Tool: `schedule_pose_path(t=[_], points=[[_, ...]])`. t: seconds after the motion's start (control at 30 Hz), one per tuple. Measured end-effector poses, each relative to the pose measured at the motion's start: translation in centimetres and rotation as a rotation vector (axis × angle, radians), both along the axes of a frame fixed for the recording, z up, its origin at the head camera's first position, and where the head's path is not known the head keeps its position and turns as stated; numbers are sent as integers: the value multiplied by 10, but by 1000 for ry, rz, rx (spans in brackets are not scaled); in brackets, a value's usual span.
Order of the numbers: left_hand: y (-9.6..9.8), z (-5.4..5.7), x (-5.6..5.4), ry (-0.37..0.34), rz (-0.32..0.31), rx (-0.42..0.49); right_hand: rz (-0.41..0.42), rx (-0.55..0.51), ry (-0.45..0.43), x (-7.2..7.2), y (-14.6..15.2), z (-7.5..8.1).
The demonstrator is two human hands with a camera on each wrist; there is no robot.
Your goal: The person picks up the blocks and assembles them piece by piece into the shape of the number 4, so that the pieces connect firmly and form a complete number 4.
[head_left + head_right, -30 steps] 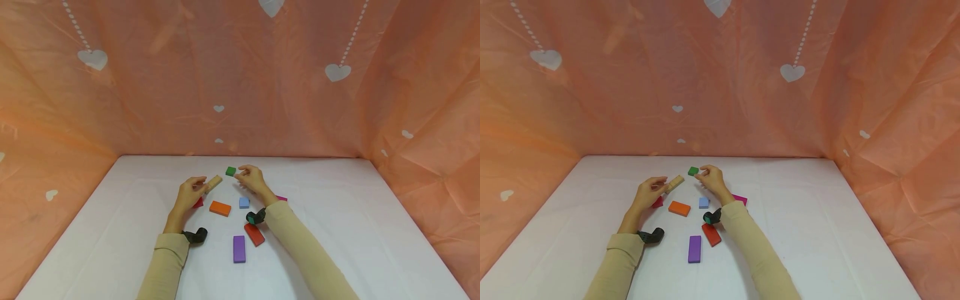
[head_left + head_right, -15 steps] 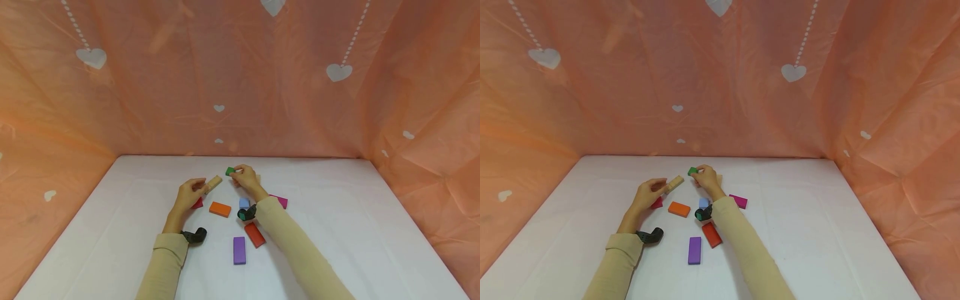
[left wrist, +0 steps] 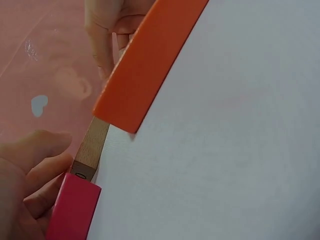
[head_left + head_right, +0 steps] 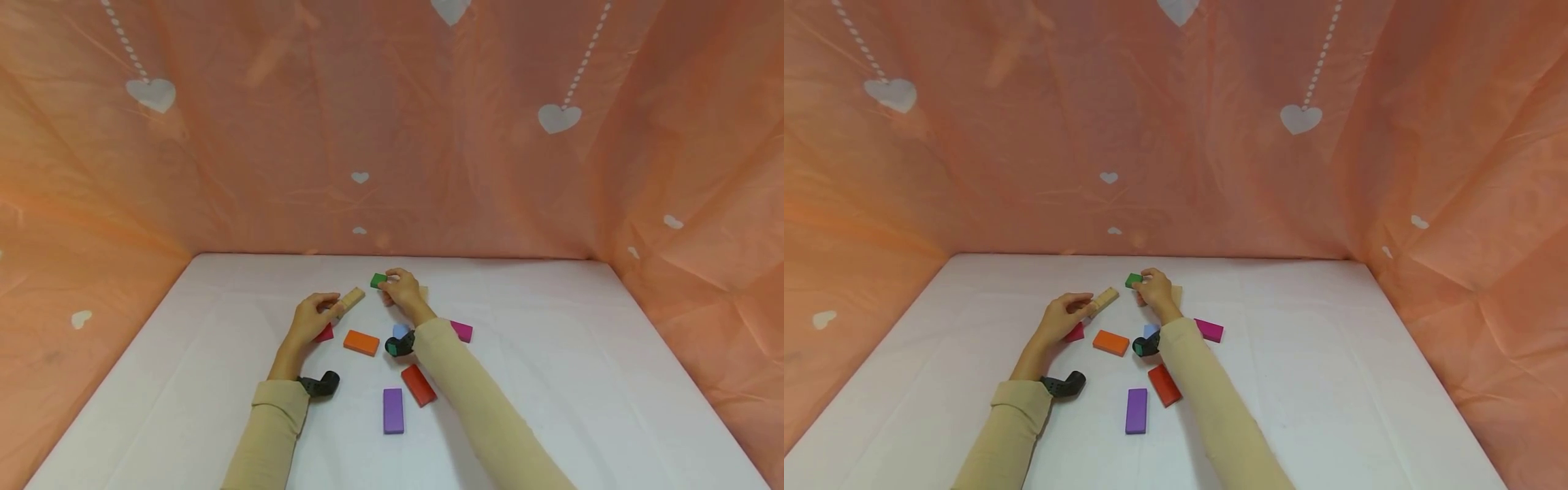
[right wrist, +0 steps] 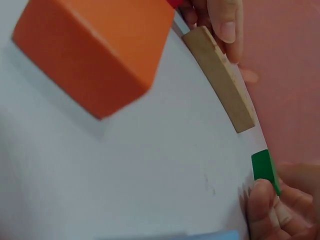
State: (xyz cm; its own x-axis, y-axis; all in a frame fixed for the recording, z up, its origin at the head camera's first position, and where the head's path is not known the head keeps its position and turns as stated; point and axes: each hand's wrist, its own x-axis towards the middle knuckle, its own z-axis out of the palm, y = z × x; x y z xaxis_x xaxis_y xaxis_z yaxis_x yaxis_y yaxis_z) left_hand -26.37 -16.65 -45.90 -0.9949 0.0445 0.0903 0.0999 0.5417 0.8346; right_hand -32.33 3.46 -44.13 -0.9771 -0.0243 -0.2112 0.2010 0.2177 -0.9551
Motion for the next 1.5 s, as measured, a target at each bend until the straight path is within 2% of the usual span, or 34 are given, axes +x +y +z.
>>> schedule_pose_path(t=[0.23, 0.43, 0.9, 1.1, 1.5], points=[[1, 2, 0, 9, 0, -45, 4, 59, -2, 1, 0, 3], [3, 5, 2, -13, -2, -90, -7, 51, -2, 3, 1, 3], [5, 5, 4, -12, -1, -110, -35, 42, -21, 5, -1, 2], [6, 5, 4, -11, 8, -113, -25, 79, -22, 7, -2, 0], [8, 6, 3, -3, -42, -92, -23, 130, -25, 6, -2, -1]])
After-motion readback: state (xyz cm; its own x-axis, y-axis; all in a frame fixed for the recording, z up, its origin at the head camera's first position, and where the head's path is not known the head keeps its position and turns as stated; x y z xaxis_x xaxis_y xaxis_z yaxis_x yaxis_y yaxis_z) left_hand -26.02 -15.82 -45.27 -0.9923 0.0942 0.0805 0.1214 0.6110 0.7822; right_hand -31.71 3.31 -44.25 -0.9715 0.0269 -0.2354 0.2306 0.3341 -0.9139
